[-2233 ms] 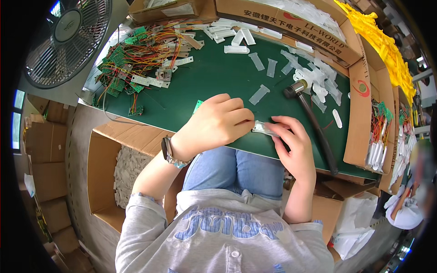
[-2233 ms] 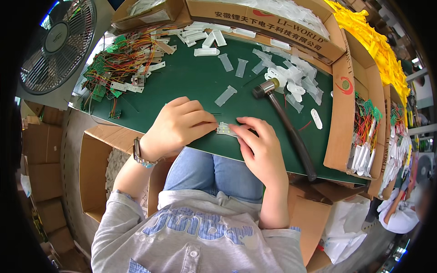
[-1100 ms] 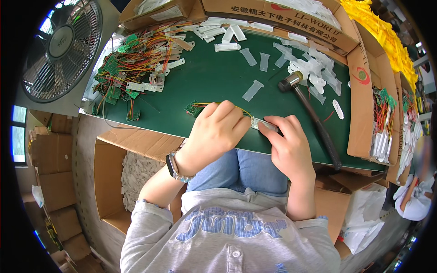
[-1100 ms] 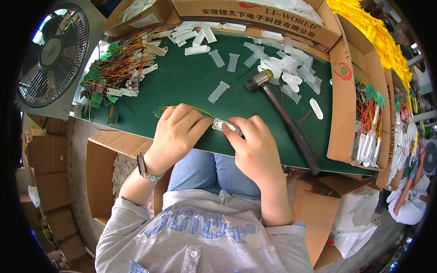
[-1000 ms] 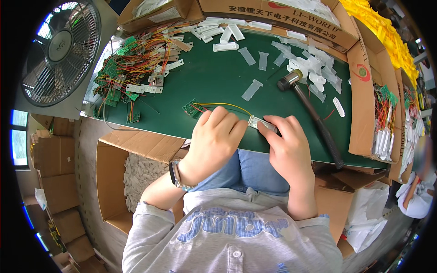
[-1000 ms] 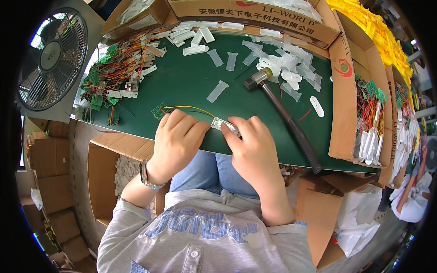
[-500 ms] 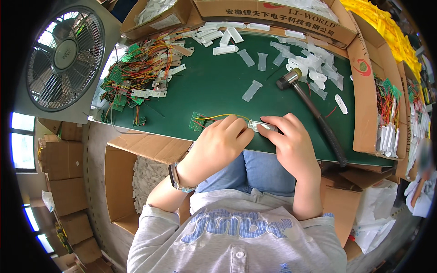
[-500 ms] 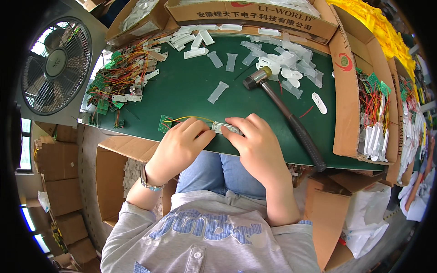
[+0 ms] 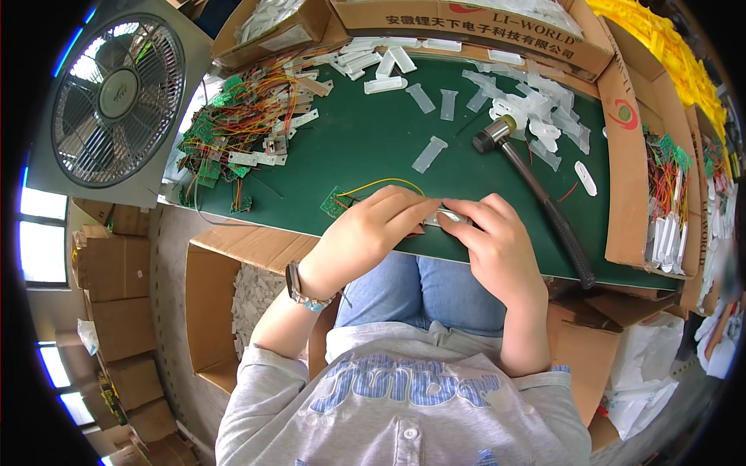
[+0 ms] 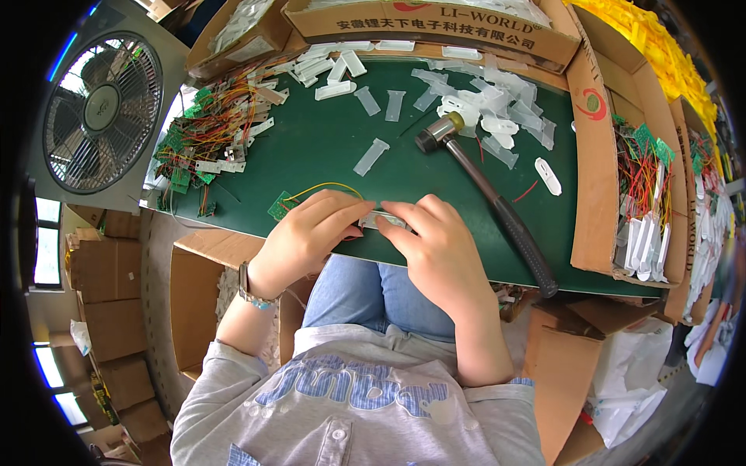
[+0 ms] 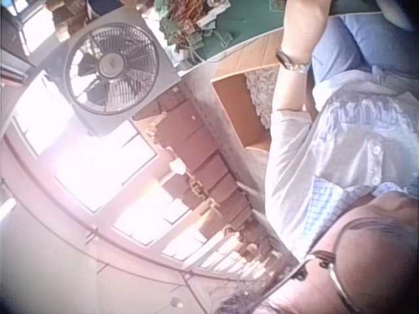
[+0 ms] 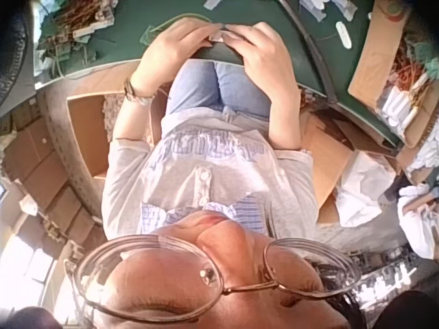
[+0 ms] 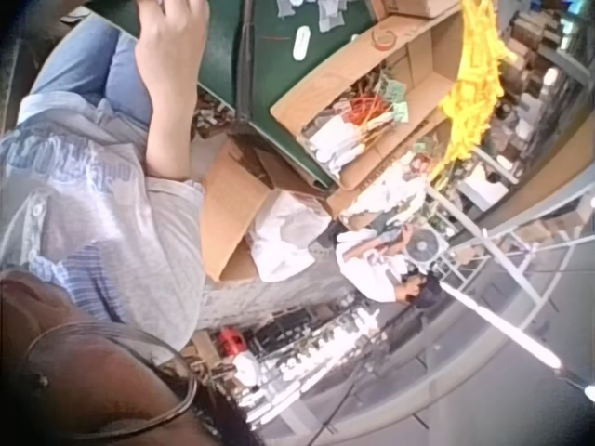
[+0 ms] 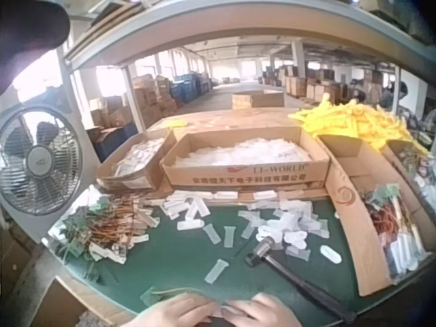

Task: Assembling small circuit boards into plastic housings and securing them with a hammer.

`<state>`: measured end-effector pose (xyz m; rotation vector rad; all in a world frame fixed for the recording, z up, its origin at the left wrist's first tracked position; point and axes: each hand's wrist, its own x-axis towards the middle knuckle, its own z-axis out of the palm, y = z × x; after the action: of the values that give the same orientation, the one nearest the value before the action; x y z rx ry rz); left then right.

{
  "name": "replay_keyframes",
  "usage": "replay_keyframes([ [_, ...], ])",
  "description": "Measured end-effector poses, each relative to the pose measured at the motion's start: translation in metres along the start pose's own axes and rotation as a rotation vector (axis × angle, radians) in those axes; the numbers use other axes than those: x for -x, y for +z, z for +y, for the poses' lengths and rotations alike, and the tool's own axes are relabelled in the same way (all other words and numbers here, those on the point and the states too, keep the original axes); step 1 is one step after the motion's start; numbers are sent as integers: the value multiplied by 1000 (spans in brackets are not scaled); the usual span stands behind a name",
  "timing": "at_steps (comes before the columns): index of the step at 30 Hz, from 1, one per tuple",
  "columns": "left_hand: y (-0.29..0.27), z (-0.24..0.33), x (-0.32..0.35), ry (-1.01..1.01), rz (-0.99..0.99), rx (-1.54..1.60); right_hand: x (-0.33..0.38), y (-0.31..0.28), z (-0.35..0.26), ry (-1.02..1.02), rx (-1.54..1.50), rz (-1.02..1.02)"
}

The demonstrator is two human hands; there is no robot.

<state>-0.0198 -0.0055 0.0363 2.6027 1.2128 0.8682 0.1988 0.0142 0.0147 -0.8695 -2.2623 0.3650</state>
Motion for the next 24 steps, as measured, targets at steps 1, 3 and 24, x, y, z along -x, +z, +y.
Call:
replay_keyframes([
  [1,1,-1,-1,-48,-13,89,0,0,0,-1,-3,0],
  [3,4,-4,-2,-69,-5,141,0,0,1,-1,-12,-2],
  [24,12,-4,2,-151,115,144,-3,-9,1,-6,11,-74],
])
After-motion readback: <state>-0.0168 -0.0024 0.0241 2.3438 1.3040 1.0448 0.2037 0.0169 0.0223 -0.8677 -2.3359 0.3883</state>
